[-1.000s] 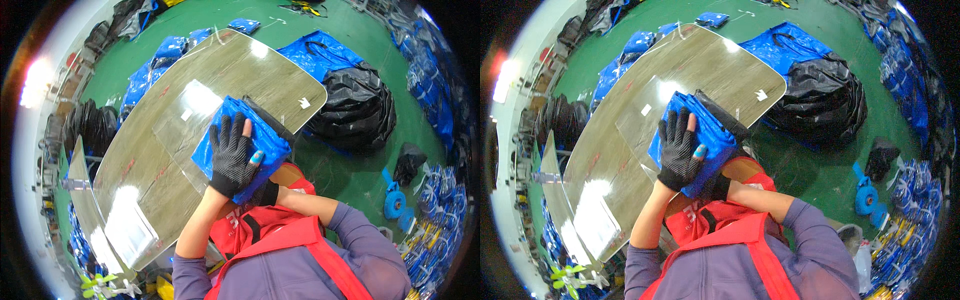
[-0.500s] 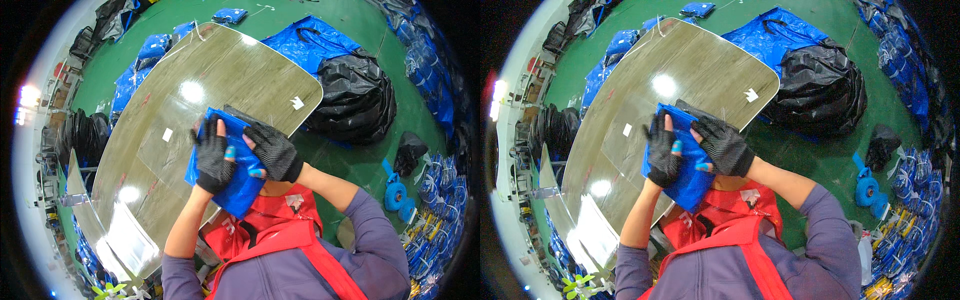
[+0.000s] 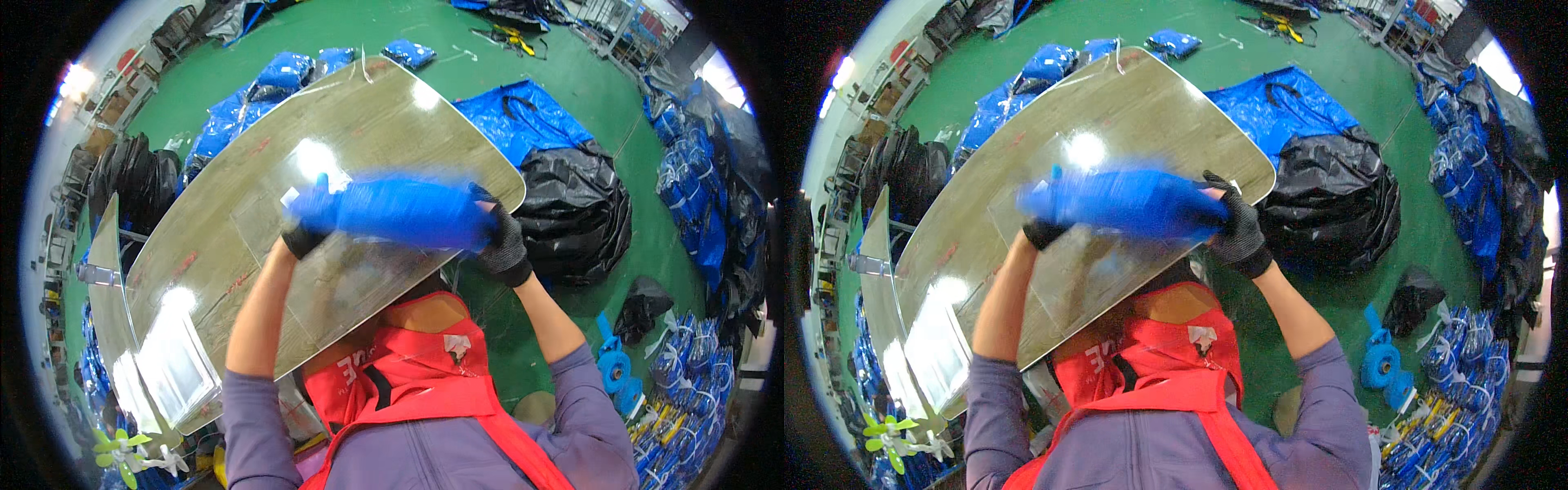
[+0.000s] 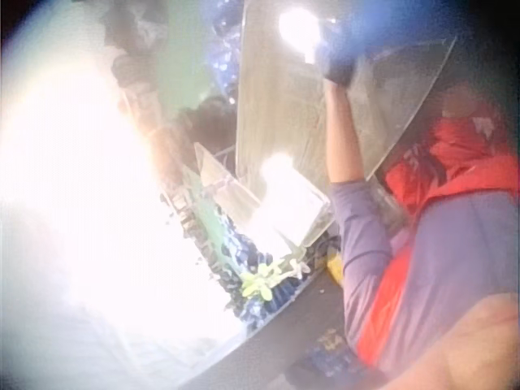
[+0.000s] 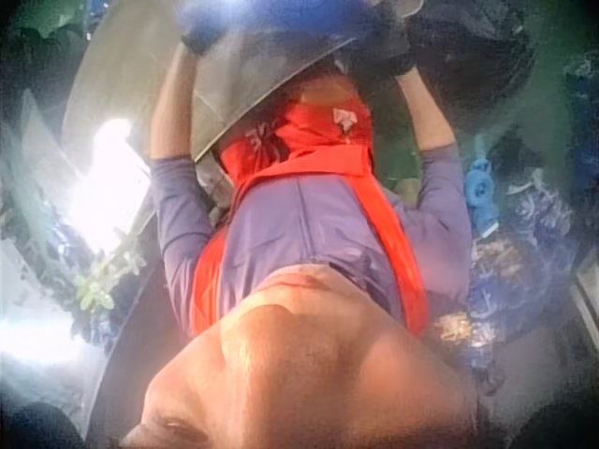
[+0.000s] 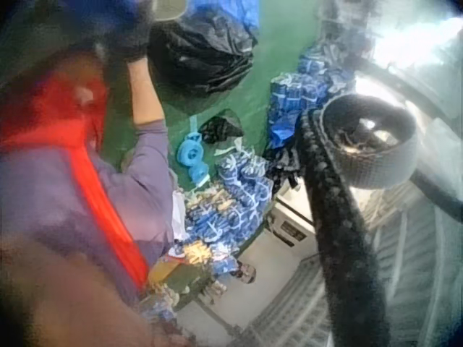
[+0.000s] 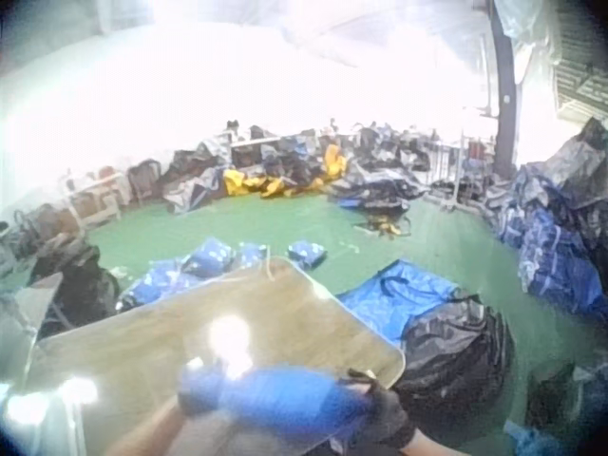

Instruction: The person repeatedly folds blue and black plastic bags, places them into clear plastic packaging, and seals the packages on a table. The person handles the bags one at a time, folding and inserting them into the packaging, then sealing each package before moving to the next.

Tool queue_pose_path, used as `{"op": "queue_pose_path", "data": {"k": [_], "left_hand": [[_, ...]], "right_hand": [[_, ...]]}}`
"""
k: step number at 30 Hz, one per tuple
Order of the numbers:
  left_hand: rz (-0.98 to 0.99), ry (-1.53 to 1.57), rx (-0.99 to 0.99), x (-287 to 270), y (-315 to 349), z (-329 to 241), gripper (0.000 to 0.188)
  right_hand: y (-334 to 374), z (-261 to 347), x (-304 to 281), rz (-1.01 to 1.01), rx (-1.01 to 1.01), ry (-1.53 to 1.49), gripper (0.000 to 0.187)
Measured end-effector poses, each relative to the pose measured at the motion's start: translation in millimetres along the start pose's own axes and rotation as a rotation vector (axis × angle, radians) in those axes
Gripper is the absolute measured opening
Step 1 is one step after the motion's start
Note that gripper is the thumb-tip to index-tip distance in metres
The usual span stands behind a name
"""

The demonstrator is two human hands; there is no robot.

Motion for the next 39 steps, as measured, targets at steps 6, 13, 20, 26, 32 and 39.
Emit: {"op": "queue_pose_path", "data": {"k": [6, 13, 20, 26, 32, 39], "left_hand": [[-0.797, -0.383, 0.046, 76, 67, 79, 0.102], [-0.226, -1.279, -0.256, 77, 115, 30, 0.055], [-0.628, -1.59, 0.412, 35, 117, 55, 0.049], [-0.514, -1.294, 0.571, 31, 108, 71, 0.024], [-0.583, -1.08, 0.548, 22, 105, 67, 0.015], [-0.665, -0.883, 0.372, 46, 137, 35, 0.013]], "right_hand": [[61, -22, 8, -0.187, 0.749, -0.363, 0.061], [97, -22, -15, -0.084, 1.056, -0.51, 0.057], [92, 0, -54, 0.031, 0.862, -0.244, 0.06], [95, 15, -57, 0.152, 0.939, -0.078, 0.065], [78, 25, -63, 0.123, 0.963, 0.03, 0.06], [122, 57, 33, 0.321, 0.772, 0.096, 0.058]]}}
Point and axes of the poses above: each hand's wrist, its own y-axis away from the middle knuckle, its own x-axis out of the palm, z = x × y, the point moved 3 cm from there along -y, towards the middle knuckle, and after that the axes turned 13 degrees about -z, right-handed, at the moved point
